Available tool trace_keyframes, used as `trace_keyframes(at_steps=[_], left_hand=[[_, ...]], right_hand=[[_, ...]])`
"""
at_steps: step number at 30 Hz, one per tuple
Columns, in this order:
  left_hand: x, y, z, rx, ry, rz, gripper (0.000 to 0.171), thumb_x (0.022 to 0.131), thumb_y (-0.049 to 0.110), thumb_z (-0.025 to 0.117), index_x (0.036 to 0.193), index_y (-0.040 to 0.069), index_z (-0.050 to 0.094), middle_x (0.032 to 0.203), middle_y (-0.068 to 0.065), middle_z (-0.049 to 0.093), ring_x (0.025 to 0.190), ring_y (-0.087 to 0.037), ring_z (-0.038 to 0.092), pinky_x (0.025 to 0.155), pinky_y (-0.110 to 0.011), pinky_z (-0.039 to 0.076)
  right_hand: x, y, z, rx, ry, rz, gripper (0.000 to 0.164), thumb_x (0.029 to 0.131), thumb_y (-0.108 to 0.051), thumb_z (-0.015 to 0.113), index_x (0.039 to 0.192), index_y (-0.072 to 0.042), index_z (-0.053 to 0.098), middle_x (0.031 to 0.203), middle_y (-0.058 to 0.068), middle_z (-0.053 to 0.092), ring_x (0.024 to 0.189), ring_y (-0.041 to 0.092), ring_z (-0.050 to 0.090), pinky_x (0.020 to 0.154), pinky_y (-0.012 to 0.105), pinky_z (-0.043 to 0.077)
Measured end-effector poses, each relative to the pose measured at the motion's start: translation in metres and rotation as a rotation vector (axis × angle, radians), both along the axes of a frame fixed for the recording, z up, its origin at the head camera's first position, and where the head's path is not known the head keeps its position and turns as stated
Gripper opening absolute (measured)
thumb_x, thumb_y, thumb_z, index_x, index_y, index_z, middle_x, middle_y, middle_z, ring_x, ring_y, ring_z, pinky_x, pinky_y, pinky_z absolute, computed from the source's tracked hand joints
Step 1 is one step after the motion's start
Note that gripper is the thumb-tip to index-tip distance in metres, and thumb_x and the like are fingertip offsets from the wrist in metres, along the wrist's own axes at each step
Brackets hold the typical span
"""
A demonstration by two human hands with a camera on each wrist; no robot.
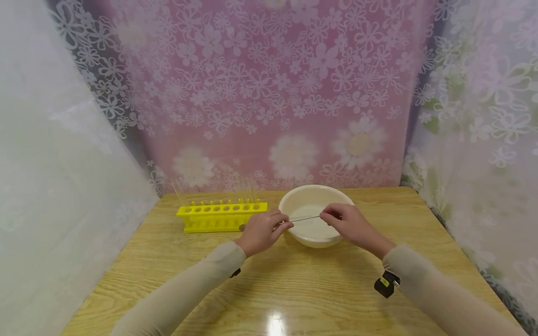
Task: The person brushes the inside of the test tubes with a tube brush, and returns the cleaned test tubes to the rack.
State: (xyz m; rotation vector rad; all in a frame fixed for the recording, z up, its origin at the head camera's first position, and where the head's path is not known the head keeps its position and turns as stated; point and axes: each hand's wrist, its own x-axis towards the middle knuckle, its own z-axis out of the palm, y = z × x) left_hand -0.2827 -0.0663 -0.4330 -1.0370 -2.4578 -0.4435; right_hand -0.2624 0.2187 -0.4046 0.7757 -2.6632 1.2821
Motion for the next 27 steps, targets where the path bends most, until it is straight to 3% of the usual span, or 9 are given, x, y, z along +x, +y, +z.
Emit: trace_keyframes(at_steps=[2,6,8,13,17,20,22,24,27], left_hand=[[0.0,-0.001,0.0,0.022,-0.035,0.0,0.033,0.103,0.049,0.051,0.1,0.025,0.073,0.084,0.015,0.064,0.059,0.004,0.049,0.052,-0.012,0.037],[0.0,-0.002,0.002,0.053,-0.084,0.008,0.033,0.103,0.049,0.051,0.101,0.025,0.074,0.088,0.014,0.067,0.061,0.004,0.05,0.054,-0.012,0.039],[0.0,-0.001,0.001,0.059,-0.087,0.008,0.034,0.103,0.05,0.051,0.101,0.025,0.074,0.088,0.014,0.067,0.061,0.005,0.05,0.054,-0.012,0.039],[0.0,0.001,0.001,0.065,-0.105,-0.001,0.035,0.103,0.051,0.05,0.1,0.026,0.074,0.086,0.014,0.066,0.061,0.004,0.049,0.054,-0.013,0.039],[0.001,0.0,0.002,0.065,-0.115,0.004,0.033,0.103,0.049,0.051,0.101,0.025,0.074,0.087,0.014,0.066,0.062,0.003,0.05,0.055,-0.013,0.04],[0.001,0.0,0.002,0.055,-0.116,0.004,0.033,0.103,0.049,0.052,0.101,0.026,0.074,0.087,0.015,0.067,0.063,0.003,0.051,0.056,-0.013,0.04],[0.0,-0.001,0.002,0.046,-0.109,0.005,0.033,0.103,0.05,0.051,0.1,0.026,0.074,0.086,0.015,0.066,0.063,0.003,0.051,0.055,-0.013,0.04],[0.0,-0.001,0.002,0.039,-0.096,0.007,0.034,0.102,0.051,0.05,0.1,0.027,0.074,0.086,0.016,0.065,0.062,0.003,0.05,0.055,-0.013,0.039],[-0.001,-0.001,0.001,0.026,-0.056,0.009,0.034,0.102,0.052,0.05,0.099,0.027,0.073,0.083,0.017,0.063,0.06,0.003,0.047,0.052,-0.013,0.036]], right_hand=[[0.001,-0.001,-0.002,0.086,0.198,-0.018,0.014,0.099,-0.019,0.067,0.105,-0.007,0.07,0.085,0.001,0.063,0.065,0.008,0.05,0.058,0.026,0.045],[-0.002,-0.001,-0.007,0.228,0.591,-0.004,0.023,0.086,-0.007,0.079,0.106,-0.005,0.068,0.091,-0.002,0.064,0.078,0.007,0.056,0.064,0.027,0.05],[-0.004,0.0,-0.009,0.279,0.733,0.019,0.017,0.093,-0.015,0.074,0.104,-0.004,0.067,0.093,0.002,0.063,0.082,0.01,0.057,0.066,0.03,0.051],[-0.008,0.001,-0.009,0.33,0.95,0.071,0.039,0.109,-0.034,0.044,0.095,-0.007,0.067,0.088,0.001,0.061,0.078,0.013,0.056,0.063,0.031,0.05],[-0.009,0.001,-0.005,0.355,1.066,0.124,0.039,0.11,-0.031,0.043,0.09,-0.01,0.069,0.083,-0.001,0.06,0.072,0.012,0.055,0.059,0.03,0.049],[-0.008,0.001,-0.002,0.388,1.081,0.154,0.032,0.108,-0.027,0.048,0.087,-0.012,0.068,0.08,-0.002,0.058,0.07,0.012,0.053,0.058,0.03,0.048],[-0.007,0.002,-0.001,0.387,1.018,0.159,0.019,0.103,-0.021,0.059,0.086,-0.014,0.066,0.08,-0.004,0.057,0.069,0.009,0.051,0.058,0.028,0.047],[-0.006,0.003,-0.002,0.355,0.874,0.157,0.011,0.097,-0.016,0.068,0.086,-0.015,0.065,0.079,-0.008,0.054,0.069,0.006,0.047,0.059,0.025,0.045],[-0.004,0.003,-0.002,0.232,0.513,0.155,0.013,0.094,-0.012,0.071,0.085,-0.015,0.062,0.073,-0.011,0.049,0.063,0.002,0.04,0.057,0.023,0.04]])
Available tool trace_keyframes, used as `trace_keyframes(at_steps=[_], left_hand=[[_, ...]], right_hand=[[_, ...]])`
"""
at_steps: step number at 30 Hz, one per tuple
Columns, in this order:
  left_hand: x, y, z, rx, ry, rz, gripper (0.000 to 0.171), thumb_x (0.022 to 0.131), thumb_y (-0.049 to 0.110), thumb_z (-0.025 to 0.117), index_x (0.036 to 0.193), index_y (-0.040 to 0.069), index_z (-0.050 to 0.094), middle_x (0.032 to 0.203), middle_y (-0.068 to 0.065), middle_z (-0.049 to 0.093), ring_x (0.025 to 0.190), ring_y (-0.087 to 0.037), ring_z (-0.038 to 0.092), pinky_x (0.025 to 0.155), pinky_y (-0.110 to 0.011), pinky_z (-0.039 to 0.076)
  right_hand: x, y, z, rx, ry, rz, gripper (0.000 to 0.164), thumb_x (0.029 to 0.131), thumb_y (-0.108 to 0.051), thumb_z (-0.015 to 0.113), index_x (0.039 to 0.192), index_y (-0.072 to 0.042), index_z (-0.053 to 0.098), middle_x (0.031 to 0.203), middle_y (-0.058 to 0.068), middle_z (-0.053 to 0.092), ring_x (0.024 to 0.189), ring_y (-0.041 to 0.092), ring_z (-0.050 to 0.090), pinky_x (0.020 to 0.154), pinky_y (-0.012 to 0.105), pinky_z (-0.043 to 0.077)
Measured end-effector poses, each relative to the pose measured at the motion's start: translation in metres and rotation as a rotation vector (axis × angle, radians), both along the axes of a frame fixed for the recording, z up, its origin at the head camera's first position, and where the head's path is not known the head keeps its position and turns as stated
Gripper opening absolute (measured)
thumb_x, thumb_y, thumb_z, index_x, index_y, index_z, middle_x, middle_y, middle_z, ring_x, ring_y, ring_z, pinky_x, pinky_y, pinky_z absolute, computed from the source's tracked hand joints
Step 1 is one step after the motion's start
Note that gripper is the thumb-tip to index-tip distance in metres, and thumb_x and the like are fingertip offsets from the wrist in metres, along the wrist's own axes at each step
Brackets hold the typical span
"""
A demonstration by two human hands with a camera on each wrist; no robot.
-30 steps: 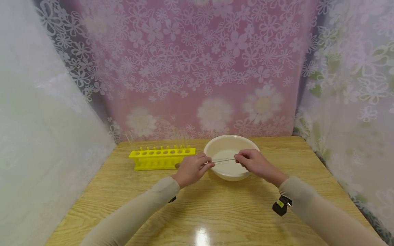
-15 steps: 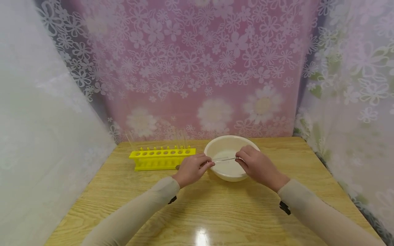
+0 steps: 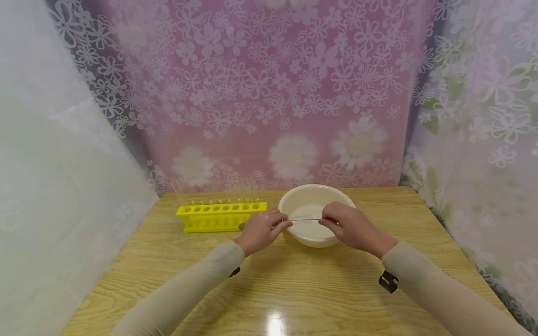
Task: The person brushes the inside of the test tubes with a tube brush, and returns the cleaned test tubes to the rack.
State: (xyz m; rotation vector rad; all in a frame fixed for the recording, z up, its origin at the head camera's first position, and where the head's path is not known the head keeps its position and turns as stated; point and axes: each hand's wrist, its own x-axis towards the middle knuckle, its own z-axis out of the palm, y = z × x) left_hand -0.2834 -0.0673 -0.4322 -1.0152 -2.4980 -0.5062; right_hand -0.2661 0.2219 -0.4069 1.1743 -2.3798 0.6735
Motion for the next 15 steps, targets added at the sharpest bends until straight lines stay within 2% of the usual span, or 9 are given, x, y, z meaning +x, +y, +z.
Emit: trace_keyframes(at_steps=[3,6,9,11,12,14,15], left_hand=[[0.0,-0.0008,-0.0003,-0.02,0.068,-0.009,0.032,0.102,0.05,0.051,0.098,0.026,0.073,0.081,0.016,0.062,0.058,0.004,0.046,0.051,-0.012,0.034],[0.0008,-0.0014,0.0,-0.05,0.16,-0.024,0.029,0.101,0.048,0.055,0.098,0.025,0.073,0.081,0.014,0.063,0.057,0.004,0.048,0.051,-0.011,0.034],[0.0017,-0.0019,0.0006,-0.076,0.222,-0.028,0.026,0.1,0.046,0.059,0.099,0.024,0.073,0.083,0.013,0.065,0.058,0.004,0.05,0.051,-0.012,0.035],[0.0021,-0.0021,0.0006,-0.079,0.225,-0.025,0.027,0.1,0.047,0.059,0.1,0.024,0.073,0.083,0.013,0.065,0.058,0.004,0.05,0.052,-0.011,0.036],[0.0021,-0.0021,0.0006,-0.073,0.214,-0.026,0.027,0.1,0.047,0.058,0.1,0.024,0.074,0.084,0.013,0.066,0.058,0.004,0.051,0.052,-0.011,0.036],[0.0022,-0.002,0.0005,-0.056,0.173,-0.024,0.028,0.101,0.047,0.057,0.1,0.024,0.074,0.084,0.013,0.066,0.058,0.004,0.05,0.052,-0.01,0.035],[0.0022,-0.0019,0.0003,-0.046,0.148,-0.023,0.029,0.101,0.047,0.056,0.099,0.024,0.074,0.084,0.013,0.066,0.058,0.004,0.05,0.051,-0.011,0.035]], right_hand=[[0.0019,-0.0008,0.0015,-0.136,-0.394,-0.011,0.019,0.101,-0.017,0.063,0.085,-0.008,0.059,0.067,-0.008,0.043,0.055,0.006,0.035,0.053,0.026,0.036],[0.0025,-0.0018,0.004,-0.29,-0.769,0.026,0.031,0.106,-0.023,0.055,0.084,0.0,0.052,0.066,-0.001,0.038,0.053,0.015,0.029,0.052,0.034,0.032],[0.002,-0.0036,0.005,-0.43,-1.069,0.062,0.035,0.108,-0.026,0.05,0.084,0.0,0.048,0.066,0.002,0.036,0.054,0.021,0.024,0.055,0.041,0.025],[0.0018,-0.0048,0.0044,-0.465,-1.142,0.048,0.037,0.108,-0.027,0.049,0.084,0.0,0.046,0.067,0.002,0.035,0.054,0.019,0.023,0.056,0.042,0.024],[0.0021,-0.0054,0.0036,-0.459,-1.118,0.023,0.036,0.107,-0.028,0.05,0.084,0.0,0.048,0.065,0.002,0.036,0.053,0.018,0.025,0.055,0.04,0.025],[0.003,-0.006,0.002,-0.397,-0.955,-0.038,0.033,0.106,-0.028,0.054,0.087,-0.001,0.056,0.065,0.002,0.042,0.052,0.014,0.03,0.052,0.037,0.03],[0.0035,-0.0064,0.0009,-0.345,-0.832,-0.067,0.03,0.105,-0.027,0.057,0.088,-0.001,0.059,0.066,0.002,0.046,0.053,0.013,0.034,0.051,0.034,0.033]])
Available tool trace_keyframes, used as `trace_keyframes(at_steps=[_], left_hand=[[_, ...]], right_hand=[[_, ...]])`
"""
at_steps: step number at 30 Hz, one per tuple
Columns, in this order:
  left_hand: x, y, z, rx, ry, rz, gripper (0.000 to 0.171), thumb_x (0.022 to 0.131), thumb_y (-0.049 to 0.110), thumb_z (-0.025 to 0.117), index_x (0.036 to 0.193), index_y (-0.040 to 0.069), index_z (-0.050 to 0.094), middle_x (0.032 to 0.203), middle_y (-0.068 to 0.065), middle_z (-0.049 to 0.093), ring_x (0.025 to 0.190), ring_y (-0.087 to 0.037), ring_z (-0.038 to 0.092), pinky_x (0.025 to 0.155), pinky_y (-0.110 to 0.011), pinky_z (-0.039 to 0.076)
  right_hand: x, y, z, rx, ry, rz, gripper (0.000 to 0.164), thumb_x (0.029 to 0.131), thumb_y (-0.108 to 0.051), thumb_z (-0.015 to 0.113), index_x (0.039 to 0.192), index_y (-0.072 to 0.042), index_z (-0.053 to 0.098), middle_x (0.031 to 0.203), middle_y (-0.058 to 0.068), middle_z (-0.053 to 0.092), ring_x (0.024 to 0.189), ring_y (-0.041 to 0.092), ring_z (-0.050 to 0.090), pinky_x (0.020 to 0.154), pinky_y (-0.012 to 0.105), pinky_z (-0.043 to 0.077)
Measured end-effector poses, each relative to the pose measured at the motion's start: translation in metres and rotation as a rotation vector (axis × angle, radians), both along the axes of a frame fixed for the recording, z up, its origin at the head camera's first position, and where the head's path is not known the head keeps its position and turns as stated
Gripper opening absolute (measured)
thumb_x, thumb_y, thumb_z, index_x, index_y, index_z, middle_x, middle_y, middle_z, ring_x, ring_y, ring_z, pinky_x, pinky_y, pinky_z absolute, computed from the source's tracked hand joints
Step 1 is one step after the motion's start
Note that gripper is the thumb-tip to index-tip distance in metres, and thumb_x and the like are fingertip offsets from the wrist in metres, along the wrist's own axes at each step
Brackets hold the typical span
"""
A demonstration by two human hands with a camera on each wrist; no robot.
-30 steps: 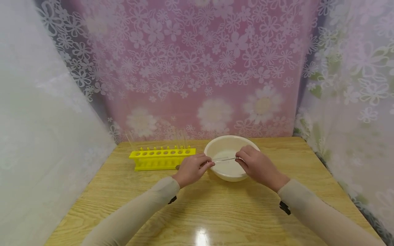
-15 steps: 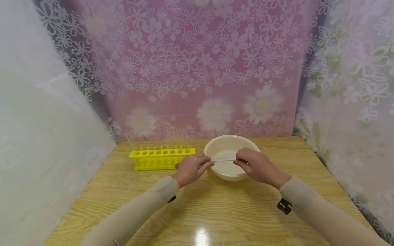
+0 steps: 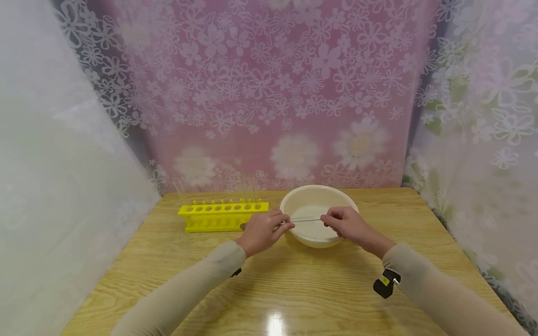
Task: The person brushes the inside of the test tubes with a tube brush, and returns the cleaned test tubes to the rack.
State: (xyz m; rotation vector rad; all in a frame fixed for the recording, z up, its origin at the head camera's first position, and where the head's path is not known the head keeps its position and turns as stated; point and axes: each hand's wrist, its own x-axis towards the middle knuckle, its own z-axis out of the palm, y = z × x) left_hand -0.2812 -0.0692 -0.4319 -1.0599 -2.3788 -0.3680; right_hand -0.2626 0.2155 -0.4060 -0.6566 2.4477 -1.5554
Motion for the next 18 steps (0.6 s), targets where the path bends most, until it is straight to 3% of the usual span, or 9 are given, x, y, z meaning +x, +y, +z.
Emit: trace_keyframes(at_steps=[4,7,9,11,13,16,18], left_hand=[[-0.0001,0.001,0.0002,0.034,-0.096,0.015,0.032,0.102,0.049,0.052,0.099,0.024,0.074,0.084,0.014,0.066,0.058,0.004,0.048,0.051,-0.011,0.036],[0.0003,0.0009,0.0005,0.043,-0.142,0.034,0.034,0.103,0.05,0.05,0.099,0.025,0.074,0.085,0.014,0.066,0.059,0.004,0.048,0.052,-0.012,0.037],[0.0007,0.0007,0.0007,0.047,-0.164,0.04,0.035,0.103,0.051,0.049,0.099,0.026,0.074,0.085,0.014,0.066,0.06,0.003,0.049,0.053,-0.012,0.037],[0.001,0.0008,0.0012,0.048,-0.177,0.04,0.036,0.103,0.051,0.049,0.1,0.026,0.073,0.086,0.015,0.066,0.061,0.003,0.049,0.053,-0.012,0.038],[0.0013,0.0009,0.0016,0.048,-0.18,0.037,0.036,0.103,0.051,0.048,0.1,0.026,0.074,0.086,0.014,0.067,0.062,0.004,0.05,0.054,-0.012,0.038],[0.0014,0.0011,0.0018,0.043,-0.167,0.033,0.035,0.103,0.051,0.049,0.1,0.026,0.074,0.087,0.014,0.067,0.062,0.004,0.05,0.054,-0.012,0.038],[0.0008,0.0008,0.0007,0.035,-0.145,0.035,0.035,0.103,0.051,0.05,0.1,0.026,0.074,0.085,0.015,0.066,0.061,0.004,0.049,0.053,-0.012,0.037]], right_hand=[[0.0011,-0.0003,-0.0033,0.275,0.583,-0.057,0.01,0.096,-0.021,0.071,0.096,-0.011,0.068,0.078,-0.002,0.06,0.064,0.006,0.049,0.058,0.027,0.045],[-0.001,0.0005,-0.0053,0.394,0.971,-0.026,0.017,0.1,-0.028,0.066,0.097,-0.012,0.068,0.087,-0.004,0.062,0.074,0.006,0.056,0.063,0.027,0.05],[-0.0029,0.0014,-0.0058,0.422,1.141,0.004,0.029,0.105,-0.034,0.056,0.095,-0.009,0.067,0.088,-0.003,0.061,0.077,0.008,0.057,0.064,0.027,0.051],[-0.0044,0.0022,-0.0061,0.428,1.237,0.028,0.04,0.109,-0.037,0.042,0.093,-0.01,0.066,0.086,-0.002,0.061,0.076,0.008,0.057,0.063,0.025,0.05],[-0.0051,0.003,-0.0057,0.424,1.261,0.045,0.043,0.11,-0.037,0.038,0.091,-0.011,0.065,0.085,-0.004,0.06,0.076,0.007,0.056,0.063,0.022,0.049],[-0.005,0.0041,-0.0048,0.404,1.202,0.059,0.042,0.109,-0.04,0.039,0.09,-0.012,0.065,0.084,-0.006,0.06,0.074,0.003,0.053,0.063,0.019,0.047],[-0.0041,0.0048,-0.0038,0.377,1.083,0.067,0.036,0.107,-0.038,0.046,0.091,-0.013,0.066,0.084,-0.007,0.06,0.072,0.0,0.051,0.061,0.018,0.045]])
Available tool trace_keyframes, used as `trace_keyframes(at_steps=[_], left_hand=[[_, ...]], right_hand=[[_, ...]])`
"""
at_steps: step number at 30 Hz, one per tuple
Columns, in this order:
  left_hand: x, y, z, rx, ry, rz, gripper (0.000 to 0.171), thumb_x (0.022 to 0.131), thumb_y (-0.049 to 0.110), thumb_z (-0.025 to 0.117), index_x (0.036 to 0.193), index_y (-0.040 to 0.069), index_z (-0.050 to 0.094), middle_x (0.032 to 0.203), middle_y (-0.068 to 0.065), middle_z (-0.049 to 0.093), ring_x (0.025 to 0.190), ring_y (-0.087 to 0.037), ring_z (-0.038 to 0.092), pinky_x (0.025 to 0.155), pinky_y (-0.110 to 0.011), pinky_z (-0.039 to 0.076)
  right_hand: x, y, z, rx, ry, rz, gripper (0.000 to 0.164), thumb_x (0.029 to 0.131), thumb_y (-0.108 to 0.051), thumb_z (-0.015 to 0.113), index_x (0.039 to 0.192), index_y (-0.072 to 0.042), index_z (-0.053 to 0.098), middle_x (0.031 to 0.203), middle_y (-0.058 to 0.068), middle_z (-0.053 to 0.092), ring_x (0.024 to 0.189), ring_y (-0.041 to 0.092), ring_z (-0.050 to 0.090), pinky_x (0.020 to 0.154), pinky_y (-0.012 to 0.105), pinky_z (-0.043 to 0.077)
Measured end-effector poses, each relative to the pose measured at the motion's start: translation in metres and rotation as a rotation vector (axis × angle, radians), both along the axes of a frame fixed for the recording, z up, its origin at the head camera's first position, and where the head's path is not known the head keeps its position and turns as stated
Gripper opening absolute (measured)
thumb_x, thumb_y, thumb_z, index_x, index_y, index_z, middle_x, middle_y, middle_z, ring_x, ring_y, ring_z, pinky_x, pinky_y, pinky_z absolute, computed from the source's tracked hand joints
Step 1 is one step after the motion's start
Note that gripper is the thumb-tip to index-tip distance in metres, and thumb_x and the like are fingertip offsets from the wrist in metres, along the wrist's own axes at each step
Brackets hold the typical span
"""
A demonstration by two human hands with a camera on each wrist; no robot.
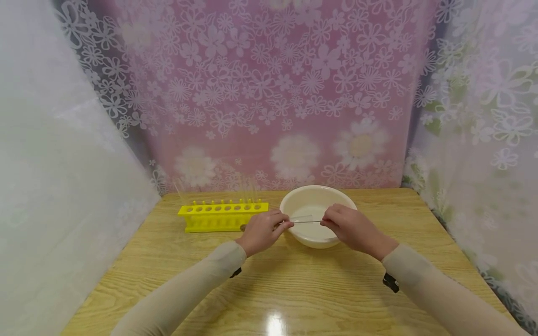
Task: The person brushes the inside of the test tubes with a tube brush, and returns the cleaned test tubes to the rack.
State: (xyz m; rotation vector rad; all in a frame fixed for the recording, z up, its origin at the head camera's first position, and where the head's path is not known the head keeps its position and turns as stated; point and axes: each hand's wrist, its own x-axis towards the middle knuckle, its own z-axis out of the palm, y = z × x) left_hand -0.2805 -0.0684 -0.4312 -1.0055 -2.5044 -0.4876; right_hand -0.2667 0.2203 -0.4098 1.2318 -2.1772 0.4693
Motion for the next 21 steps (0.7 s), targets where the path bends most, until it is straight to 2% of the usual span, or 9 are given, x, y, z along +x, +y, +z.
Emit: trace_keyframes(at_steps=[3,6,10,12,13,15,17,19,21], left_hand=[[-0.001,0.0,-0.003,-0.009,0.04,-0.003,0.033,0.102,0.05,0.051,0.099,0.026,0.074,0.084,0.015,0.065,0.059,0.004,0.048,0.052,-0.011,0.036],[-0.001,0.001,-0.004,-0.023,0.078,-0.004,0.033,0.102,0.049,0.052,0.098,0.025,0.074,0.083,0.015,0.065,0.058,0.005,0.048,0.051,-0.011,0.035],[0.002,0.003,-0.001,-0.058,0.151,-0.008,0.033,0.102,0.049,0.052,0.099,0.024,0.074,0.085,0.014,0.066,0.058,0.005,0.049,0.051,-0.01,0.035],[0.002,0.004,0.0,-0.074,0.188,-0.01,0.033,0.103,0.048,0.053,0.1,0.024,0.074,0.085,0.014,0.066,0.058,0.005,0.05,0.051,-0.01,0.035],[0.002,0.004,0.0,-0.08,0.197,-0.011,0.033,0.103,0.048,0.053,0.1,0.024,0.074,0.085,0.013,0.067,0.058,0.005,0.05,0.05,-0.01,0.035],[0.003,0.004,0.0,-0.084,0.19,-0.01,0.032,0.103,0.048,0.053,0.1,0.024,0.074,0.085,0.013,0.067,0.058,0.005,0.05,0.05,-0.01,0.034],[0.002,0.004,0.0,-0.075,0.152,-0.012,0.033,0.103,0.048,0.053,0.1,0.023,0.074,0.084,0.013,0.067,0.057,0.005,0.049,0.049,-0.01,0.034],[0.002,0.003,0.0,-0.053,0.09,-0.014,0.034,0.103,0.049,0.052,0.099,0.024,0.074,0.083,0.014,0.066,0.057,0.005,0.048,0.05,-0.011,0.034],[0.001,0.003,0.0,-0.026,0.023,-0.013,0.035,0.103,0.049,0.05,0.098,0.024,0.074,0.082,0.014,0.065,0.057,0.004,0.047,0.05,-0.012,0.035]], right_hand=[[0.002,0.0,0.002,-0.08,-0.289,-0.006,0.017,0.102,-0.026,0.06,0.091,-0.015,0.066,0.076,-0.004,0.06,0.061,-0.001,0.044,0.056,0.02,0.041],[0.004,0.001,0.004,-0.202,-0.627,-0.023,0.013,0.101,-0.016,0.063,0.09,-0.009,0.065,0.066,0.0,0.053,0.052,0.006,0.037,0.051,0.026,0.038],[0.002,-0.001,0.008,-0.377,-1.049,-0.051,0.034,0.106,-0.025,0.054,0.091,0.005,0.057,0.064,0.002,0.045,0.05,0.014,0.035,0.049,0.035,0.037],[0.002,-0.003,0.01,-0.453,-1.212,-0.071,0.039,0.107,-0.028,0.053,0.092,0.008,0.054,0.065,0.004,0.046,0.052,0.013,0.036,0.049,0.036,0.036],[0.002,-0.004,0.011,-0.48,-1.264,-0.086,0.041,0.106,-0.03,0.053,0.092,0.008,0.053,0.065,0.004,0.046,0.053,0.013,0.035,0.049,0.036,0.035],[0.002,-0.005,0.01,-0.493,-1.274,-0.117,0.042,0.106,-0.032,0.054,0.092,0.007,0.055,0.065,0.004,0.045,0.053,0.013,0.036,0.049,0.035,0.036],[0.003,-0.005,0.007,-0.447,-1.152,-0.138,0.038,0.106,-0.031,0.055,0.093,0.004,0.059,0.066,0.004,0.048,0.052,0.012,0.037,0.048,0.034,0.037],[0.003,-0.005,0.003,-0.35,-0.911,-0.144,0.028,0.104,-0.027,0.059,0.096,-0.001,0.065,0.071,0.002,0.055,0.054,0.009,0.043,0.051,0.03,0.041],[0.002,-0.004,-0.001,-0.238,-0.596,-0.126,0.015,0.099,-0.02,0.066,0.098,-0.006,0.069,0.078,-0.001,0.062,0.06,0.007,0.05,0.054,0.027,0.044]])
